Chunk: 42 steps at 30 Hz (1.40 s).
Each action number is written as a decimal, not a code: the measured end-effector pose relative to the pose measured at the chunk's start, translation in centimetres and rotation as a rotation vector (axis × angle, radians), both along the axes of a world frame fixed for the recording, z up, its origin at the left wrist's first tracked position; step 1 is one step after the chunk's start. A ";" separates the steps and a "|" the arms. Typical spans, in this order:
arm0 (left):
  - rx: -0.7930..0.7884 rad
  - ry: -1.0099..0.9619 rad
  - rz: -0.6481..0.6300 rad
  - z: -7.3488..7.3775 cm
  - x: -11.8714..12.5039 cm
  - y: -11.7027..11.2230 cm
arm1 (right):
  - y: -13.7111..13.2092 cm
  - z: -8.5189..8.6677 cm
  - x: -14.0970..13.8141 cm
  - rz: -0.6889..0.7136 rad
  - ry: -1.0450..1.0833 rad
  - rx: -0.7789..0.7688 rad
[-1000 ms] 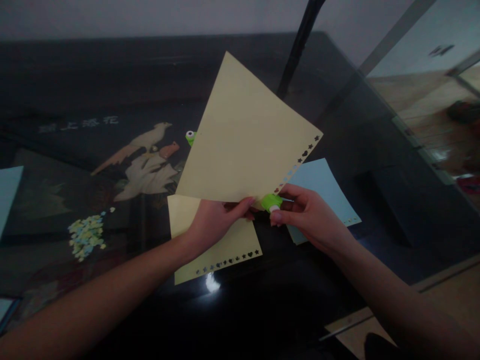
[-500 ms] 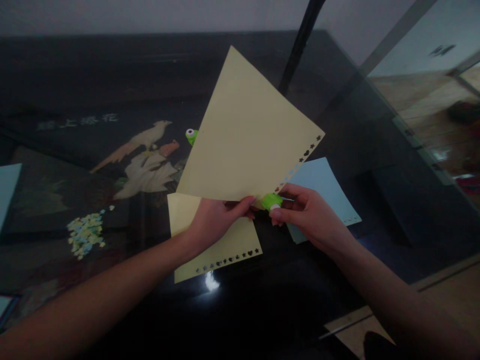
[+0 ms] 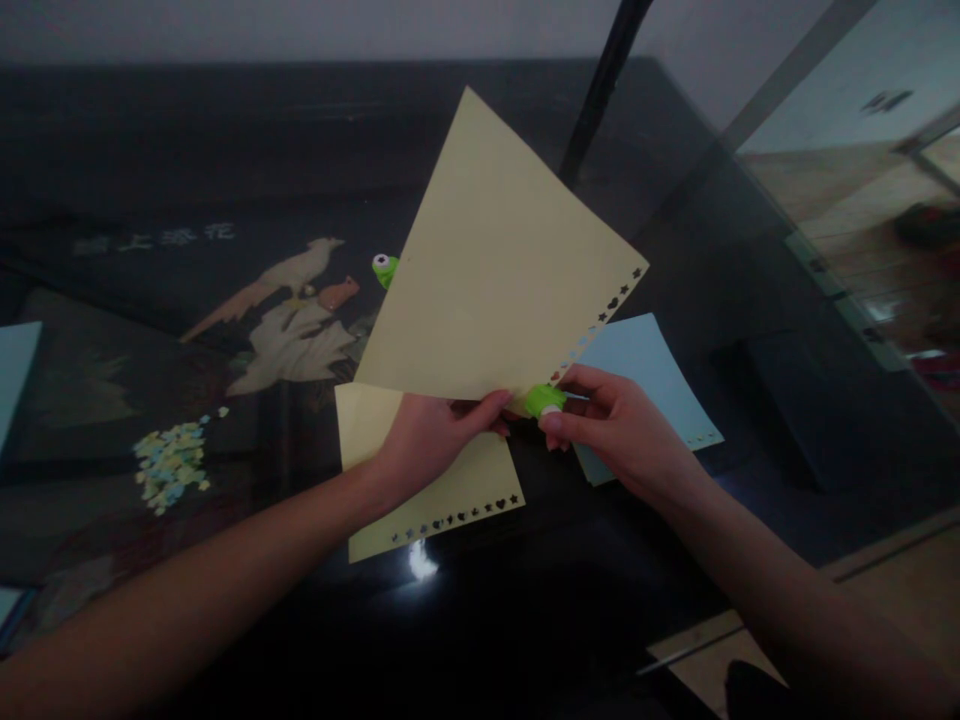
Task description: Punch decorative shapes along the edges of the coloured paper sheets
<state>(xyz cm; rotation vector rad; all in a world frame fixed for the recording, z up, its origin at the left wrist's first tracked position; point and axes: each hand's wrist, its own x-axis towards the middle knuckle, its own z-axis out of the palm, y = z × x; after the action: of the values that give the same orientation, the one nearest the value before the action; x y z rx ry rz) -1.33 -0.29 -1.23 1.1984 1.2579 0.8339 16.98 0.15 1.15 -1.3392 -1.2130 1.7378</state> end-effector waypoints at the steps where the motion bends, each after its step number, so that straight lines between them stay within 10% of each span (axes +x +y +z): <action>1: 0.003 0.000 -0.004 0.0 0.0 0.0 | 0.0 0.0 0.0 -0.001 -0.006 0.001; 42: 0.045 0.081 -0.025 0.5 0.0 0.0 | -0.1 -0.6 0.0 0.003 -0.039 0.024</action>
<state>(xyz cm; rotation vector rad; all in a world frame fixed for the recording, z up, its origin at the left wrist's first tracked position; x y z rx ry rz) -1.29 -0.29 -0.69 1.2925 1.2928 0.8053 17.01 0.07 0.54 -1.3629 -1.2543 1.7011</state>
